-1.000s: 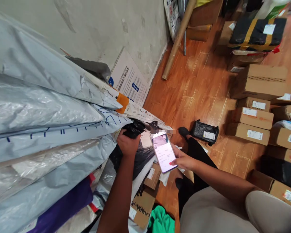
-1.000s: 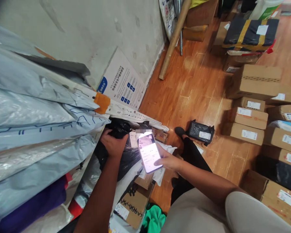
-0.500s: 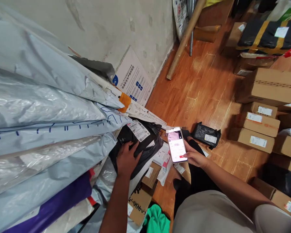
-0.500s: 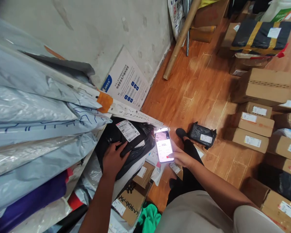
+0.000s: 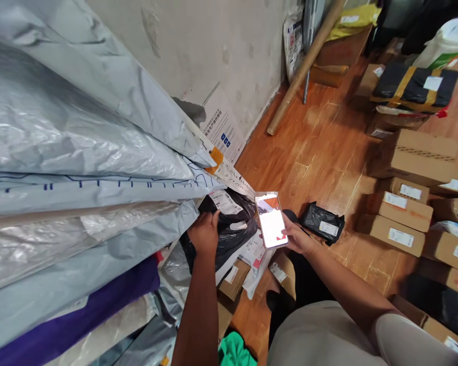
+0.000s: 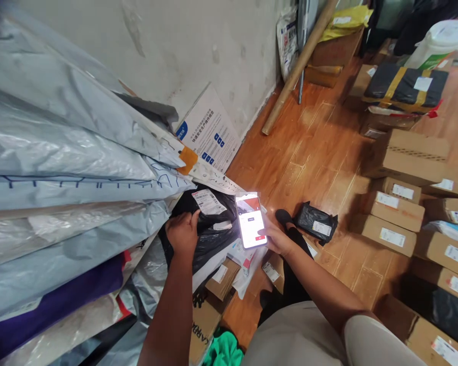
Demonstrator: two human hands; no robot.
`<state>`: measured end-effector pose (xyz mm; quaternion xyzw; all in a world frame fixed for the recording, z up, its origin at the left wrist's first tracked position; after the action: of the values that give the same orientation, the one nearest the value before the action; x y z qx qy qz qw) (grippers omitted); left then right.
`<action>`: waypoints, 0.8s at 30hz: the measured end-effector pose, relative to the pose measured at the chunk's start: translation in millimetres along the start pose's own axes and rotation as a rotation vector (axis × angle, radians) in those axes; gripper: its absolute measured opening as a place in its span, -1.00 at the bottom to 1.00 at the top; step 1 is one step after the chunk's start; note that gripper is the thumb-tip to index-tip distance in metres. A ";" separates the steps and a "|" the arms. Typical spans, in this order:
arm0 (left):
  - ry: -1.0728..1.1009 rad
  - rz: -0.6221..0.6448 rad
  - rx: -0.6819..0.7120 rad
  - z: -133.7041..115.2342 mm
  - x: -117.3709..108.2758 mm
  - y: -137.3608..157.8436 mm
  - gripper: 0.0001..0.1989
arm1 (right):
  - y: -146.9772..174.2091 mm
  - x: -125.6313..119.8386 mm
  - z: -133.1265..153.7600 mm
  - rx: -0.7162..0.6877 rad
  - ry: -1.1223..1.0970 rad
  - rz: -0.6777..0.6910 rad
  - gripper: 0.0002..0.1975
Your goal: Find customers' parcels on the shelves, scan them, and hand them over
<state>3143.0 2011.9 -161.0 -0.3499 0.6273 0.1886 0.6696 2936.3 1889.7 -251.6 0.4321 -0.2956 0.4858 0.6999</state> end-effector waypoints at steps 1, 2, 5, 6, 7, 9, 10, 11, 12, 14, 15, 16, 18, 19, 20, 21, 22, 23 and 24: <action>0.007 -0.032 -0.035 4.3 -4.6 2.6 -0.48 | 0.0 -0.2 2.4 0.004 0.007 0.003 -0.20; 0.008 -0.065 -0.072 7.4 -9.4 4.0 -0.48 | 0.2 -0.8 4.1 0.007 0.014 0.005 -0.21; 0.072 -0.149 -0.185 4.8 -19.7 -1.9 -0.50 | 1.4 -3.3 4.9 0.000 0.028 0.005 -0.23; 0.111 -0.160 -0.207 -1.0 -20.4 -6.8 -0.51 | 2.0 -3.9 3.9 -0.004 0.031 0.003 -0.24; 0.153 -0.161 -0.217 -9.0 -19.3 -12.2 -0.51 | 2.8 -4.5 2.7 -0.008 0.034 0.001 -0.25; 0.233 -0.128 -0.181 -29.8 -12.4 -21.6 -0.55 | 4.7 -5.6 0.4 -0.021 0.039 -0.010 -0.29; 0.256 -0.094 -0.141 -40.8 -6.9 -24.4 -0.60 | 5.8 -6.3 -0.4 -0.028 0.041 -0.016 -0.31; 0.273 -0.059 -0.111 -49.6 -0.7 -25.4 -0.65 | 6.9 -7.1 -1.1 -0.032 0.042 -0.021 -0.33; 0.276 -0.024 -0.096 -55.2 5.8 -25.0 -0.68 | 8.0 -8.0 -1.9 -0.032 0.045 -0.024 -0.35; 0.244 0.045 -0.100 -56.7 18.8 -22.6 -0.70 | 9.9 -10.3 -3.9 -0.017 0.054 -0.023 -0.34; 0.215 0.078 -0.109 -53.8 24.8 -21.9 -0.70 | 10.9 -11.4 -5.4 -0.004 0.061 -0.019 -0.33; 0.186 0.109 -0.112 -49.9 30.2 -22.1 -0.69 | 11.9 -12.4 -7.3 0.012 0.067 -0.013 -0.31; 0.129 0.190 -0.082 -43.9 41.4 -25.2 -0.72 | 14.4 -13.5 -13.0 0.054 0.074 0.008 -0.26; 0.100 0.234 -0.058 -42.4 47.1 -27.4 -0.66 | 15.9 -13.4 -16.8 0.079 0.075 0.024 -0.24; 0.071 0.279 -0.035 -42.0 52.9 -29.4 -0.54 | 17.3 -12.9 -21.0 0.103 0.073 0.040 -0.23; 0.044 0.325 -0.012 -42.7 58.9 -30.7 -0.41 | 18.6 -12.3 -25.4 0.124 0.071 0.053 -0.23; 0.018 0.366 0.004 -44.0 64.7 -31.2 -0.33 | 19.4 -11.3 -29.6 0.140 0.067 0.065 -0.24; -0.007 0.401 0.013 -45.3 69.8 -30.9 -0.31 | 19.5 -10.0 -33.6 0.151 0.061 0.076 -0.25; -0.028 0.428 0.013 -46.2 74.3 -29.9 -0.36 | 18.7 -8.2 -37.4 0.160 0.055 0.088 -0.25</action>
<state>3141.5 1945.0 -224.9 -0.2015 0.6791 0.3275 0.6253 2915.6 1922.5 -269.4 0.4596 -0.2551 0.5498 0.6492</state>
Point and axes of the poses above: each hand's wrist, its own y-axis away from the middle knuckle, its own x-axis out of the palm, z = x × y, the point moved 7 cm from there along -y, towards the middle knuckle, and after that the axes turned 2 degrees about y, right-handed, at the moved point
